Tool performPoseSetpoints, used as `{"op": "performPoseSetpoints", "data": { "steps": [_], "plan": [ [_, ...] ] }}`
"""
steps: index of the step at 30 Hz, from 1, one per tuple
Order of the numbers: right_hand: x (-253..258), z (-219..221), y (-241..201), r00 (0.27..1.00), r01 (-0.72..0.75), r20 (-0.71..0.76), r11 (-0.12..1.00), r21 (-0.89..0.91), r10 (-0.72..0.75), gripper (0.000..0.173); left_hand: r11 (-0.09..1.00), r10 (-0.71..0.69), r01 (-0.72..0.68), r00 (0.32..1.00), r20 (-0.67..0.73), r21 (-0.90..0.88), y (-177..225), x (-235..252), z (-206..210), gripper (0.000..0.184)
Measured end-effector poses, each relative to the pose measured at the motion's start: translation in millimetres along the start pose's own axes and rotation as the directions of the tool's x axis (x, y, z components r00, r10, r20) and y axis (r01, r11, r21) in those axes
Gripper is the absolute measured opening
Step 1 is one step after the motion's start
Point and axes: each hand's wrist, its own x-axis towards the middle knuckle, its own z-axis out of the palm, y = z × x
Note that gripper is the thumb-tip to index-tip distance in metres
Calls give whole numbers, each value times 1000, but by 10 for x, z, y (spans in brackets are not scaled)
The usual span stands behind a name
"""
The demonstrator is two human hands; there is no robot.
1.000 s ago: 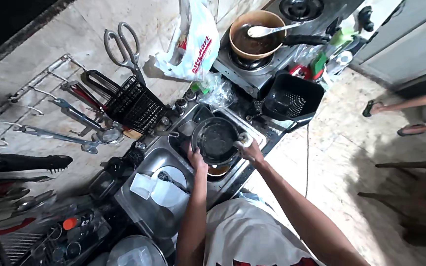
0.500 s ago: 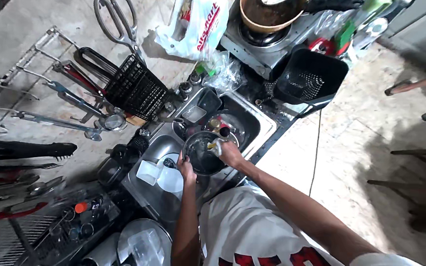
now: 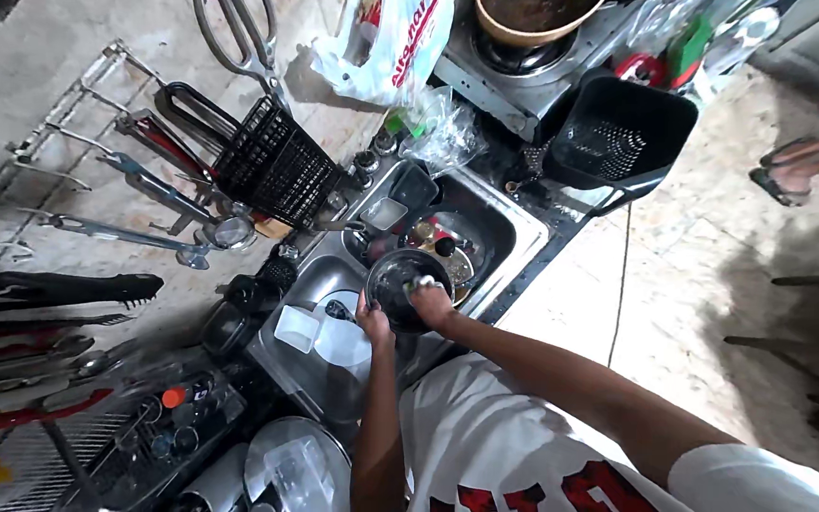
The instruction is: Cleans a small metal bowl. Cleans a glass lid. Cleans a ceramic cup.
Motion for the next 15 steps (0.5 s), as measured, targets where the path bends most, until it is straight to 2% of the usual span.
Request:
{"op": "performPoseSetpoints", "data": {
  "steps": [2, 4, 8, 11, 13, 15],
  "plan": [
    [112, -52, 34, 996, -89, 1, 995, 51, 89, 32, 1000, 6, -6, 1000, -2, 5, -27, 6, 8, 51],
    [297, -31, 38, 996, -75, -35, 991, 114, 80, 28, 1000, 10, -10, 1000, -2, -11, -36, 8, 20, 49],
    [523, 177, -84, 982, 159, -126, 974, 160, -140, 30, 999, 50, -50, 999, 10, -21, -35, 11, 58, 48],
    [371, 163, -191, 938, 345, -45, 931, 121, -342, 29, 997, 71, -70, 997, 19, -36, -20, 39, 56, 44],
    [259, 47, -154, 954, 297, -13, 940, 170, -299, 29, 998, 55, -55, 998, 31, -14, -13, 37, 49, 46],
    [298, -10, 14, 985, 168, -86, 919, 358, -147, 33, 999, 39, -39, 998, 43, 16, -27, 40, 34, 50]
  ]
}}
